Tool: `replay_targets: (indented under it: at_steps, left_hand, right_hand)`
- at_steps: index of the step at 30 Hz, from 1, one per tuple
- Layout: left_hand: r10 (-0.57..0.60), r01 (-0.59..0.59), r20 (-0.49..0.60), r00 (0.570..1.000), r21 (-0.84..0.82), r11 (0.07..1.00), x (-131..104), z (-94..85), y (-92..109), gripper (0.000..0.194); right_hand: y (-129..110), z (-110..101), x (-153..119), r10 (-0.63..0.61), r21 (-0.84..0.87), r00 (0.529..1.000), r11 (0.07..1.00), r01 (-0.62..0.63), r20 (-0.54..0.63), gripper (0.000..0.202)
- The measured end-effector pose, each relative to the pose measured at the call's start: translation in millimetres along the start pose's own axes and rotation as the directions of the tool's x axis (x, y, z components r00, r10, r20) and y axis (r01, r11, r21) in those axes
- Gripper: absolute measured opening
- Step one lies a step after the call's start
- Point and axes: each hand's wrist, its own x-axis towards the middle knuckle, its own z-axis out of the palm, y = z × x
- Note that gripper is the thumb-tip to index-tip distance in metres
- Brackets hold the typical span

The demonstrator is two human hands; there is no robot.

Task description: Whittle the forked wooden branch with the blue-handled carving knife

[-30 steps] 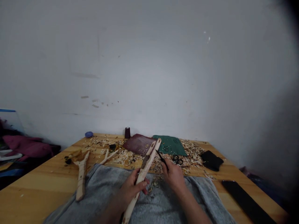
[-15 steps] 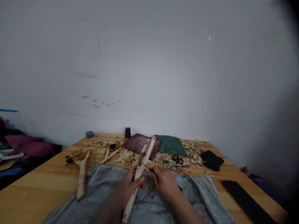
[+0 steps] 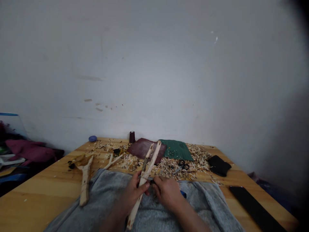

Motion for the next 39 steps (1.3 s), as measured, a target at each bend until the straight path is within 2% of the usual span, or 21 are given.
replay_targets:
  at_steps: [4,8,12,17,19,22,25,32,36,39]
  left_hand:
    - [0.012,-0.012,0.016,1.000,-0.003,1.000,-0.1,-0.9,-3.2,0.058]
    - [-0.001,0.002,-0.001,1.000,0.077,0.997,-0.3,-1.2,-3.4,0.062]
    - [-0.038,0.036,0.010,0.999,0.121,0.992,0.2,-1.7,-2.6,0.058]
    - [-0.078,0.066,0.074,0.994,0.153,0.986,-0.8,-0.1,-0.4,0.041]
    - [-0.102,0.087,0.074,0.992,0.179,0.980,-2.2,1.5,-0.4,0.033]
    - [-0.143,0.136,0.020,0.989,0.198,0.971,-4.8,3.7,-2.1,0.037]
    - [-0.162,0.160,0.002,0.987,0.162,0.974,-6.2,4.7,-3.4,0.045]
    - [-0.115,0.119,-0.032,0.993,0.207,0.971,-5.6,5.6,-2.9,0.041]
    - [-0.091,0.108,-0.081,0.993,0.239,0.965,-3.1,4.5,-4.3,0.028]
    - [-0.094,0.122,-0.136,0.986,0.215,0.969,-1.3,3.4,-2.6,0.019]
  right_hand:
    - [1.2,-0.5,0.7,0.028,-0.009,1.000,1.000,-0.028,-0.011,0.022]
    - [3.1,-2.3,1.2,0.072,-0.015,0.997,0.997,-0.073,-0.030,0.022]
    - [16.0,-1.3,3.1,0.120,0.029,0.988,0.993,-0.118,-0.098,0.022]
    - [49.8,2.0,5.5,0.284,0.063,0.927,0.959,-0.277,-0.246,0.029]
    - [59.8,2.7,5.6,0.306,0.083,0.904,0.952,-0.295,-0.298,0.032]
    - [64.5,3.7,5.2,0.291,0.108,0.894,0.957,-0.271,-0.341,0.034]
    - [60.1,5.1,5.1,0.254,0.093,0.910,0.967,-0.237,-0.327,0.032]
    - [48.6,3.8,4.7,0.195,0.058,0.939,0.981,-0.186,-0.285,0.028]
    - [33.9,1.6,4.0,0.187,0.024,0.965,0.982,-0.186,-0.182,0.022]
    - [16.5,2.1,2.4,0.104,0.001,0.991,0.995,-0.105,-0.083,0.020]
